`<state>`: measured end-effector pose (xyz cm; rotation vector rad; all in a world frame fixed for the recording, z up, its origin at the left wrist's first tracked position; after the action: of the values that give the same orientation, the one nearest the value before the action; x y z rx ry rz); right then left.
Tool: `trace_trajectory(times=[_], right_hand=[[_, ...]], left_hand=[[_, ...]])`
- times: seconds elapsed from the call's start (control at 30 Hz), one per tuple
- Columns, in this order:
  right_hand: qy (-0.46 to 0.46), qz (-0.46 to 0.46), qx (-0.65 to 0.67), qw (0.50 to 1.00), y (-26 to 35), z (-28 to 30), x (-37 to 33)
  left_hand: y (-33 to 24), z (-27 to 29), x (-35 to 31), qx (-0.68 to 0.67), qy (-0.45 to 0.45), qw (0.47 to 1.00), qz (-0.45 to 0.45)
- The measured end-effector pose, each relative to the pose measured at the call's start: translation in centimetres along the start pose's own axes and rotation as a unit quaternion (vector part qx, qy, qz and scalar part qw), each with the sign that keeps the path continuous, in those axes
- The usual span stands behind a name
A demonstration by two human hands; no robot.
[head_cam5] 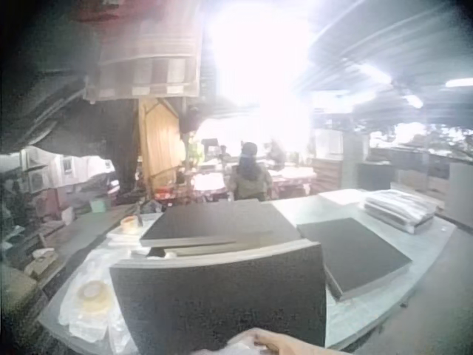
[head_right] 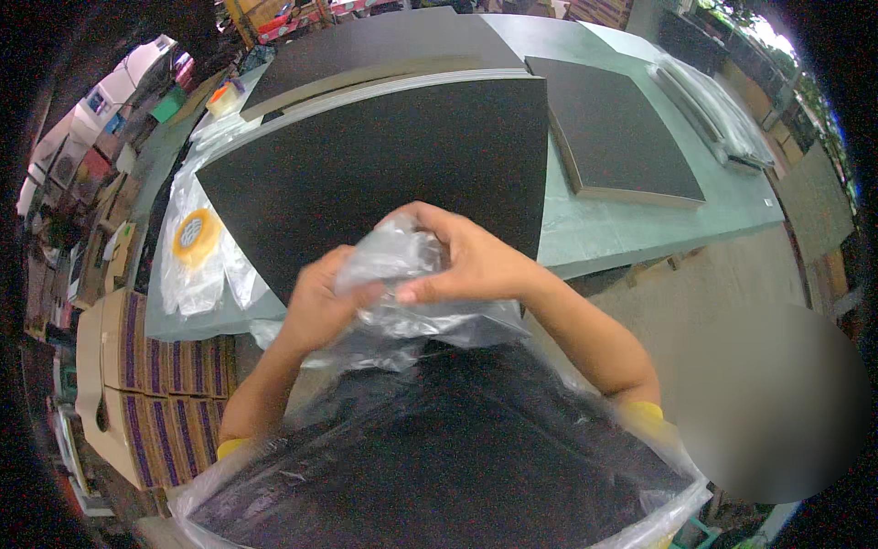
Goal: The person wraps black rectangular panels in clear plastic sheets by hand, smoothing the plastic over each panel and folding the edges.
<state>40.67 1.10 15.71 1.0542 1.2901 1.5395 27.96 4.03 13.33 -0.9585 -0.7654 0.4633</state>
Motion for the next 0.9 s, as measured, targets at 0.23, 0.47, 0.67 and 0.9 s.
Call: trace_trajectory(times=[0.23, 0.47, 0.67, 0.9], right_hand=[[0.227, -0.223, -0.120, 0.940, -6.6, -1.9, -2.8], [0.022, -0.063, -0.171, 0.983, -3.3, -2.4, -0.3], [-0.020, -0.157, 0.265, 0.951, -3.3, 4.8, 0.9], [0.113, -0.207, -0.004, 0.972, -5.3, 1.2, -0.6]], left_hand=[[4.7, 4.5, -0.2, -0.092, -0.123, 0.986, 0.068], [2.5, -0.2, 0.1, -0.035, 0.071, 0.995, 0.059], [5.0, 1.8, -2.1, -0.076, 0.054, 0.978, 0.189], [4.3, 4.3, -1.2, -0.041, -0.016, 0.990, 0.134]])
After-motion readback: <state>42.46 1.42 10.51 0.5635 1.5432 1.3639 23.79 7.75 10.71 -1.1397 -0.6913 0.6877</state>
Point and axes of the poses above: each hand's wrist, its own x-axis towards the middle knuckle, its own z-axis out of the back of the hand, y = z × x, the point moved 8 cm from there along x, towards the middle knuckle, and after that the axes turned 14 degrees about -z, right-handed, at the moved point
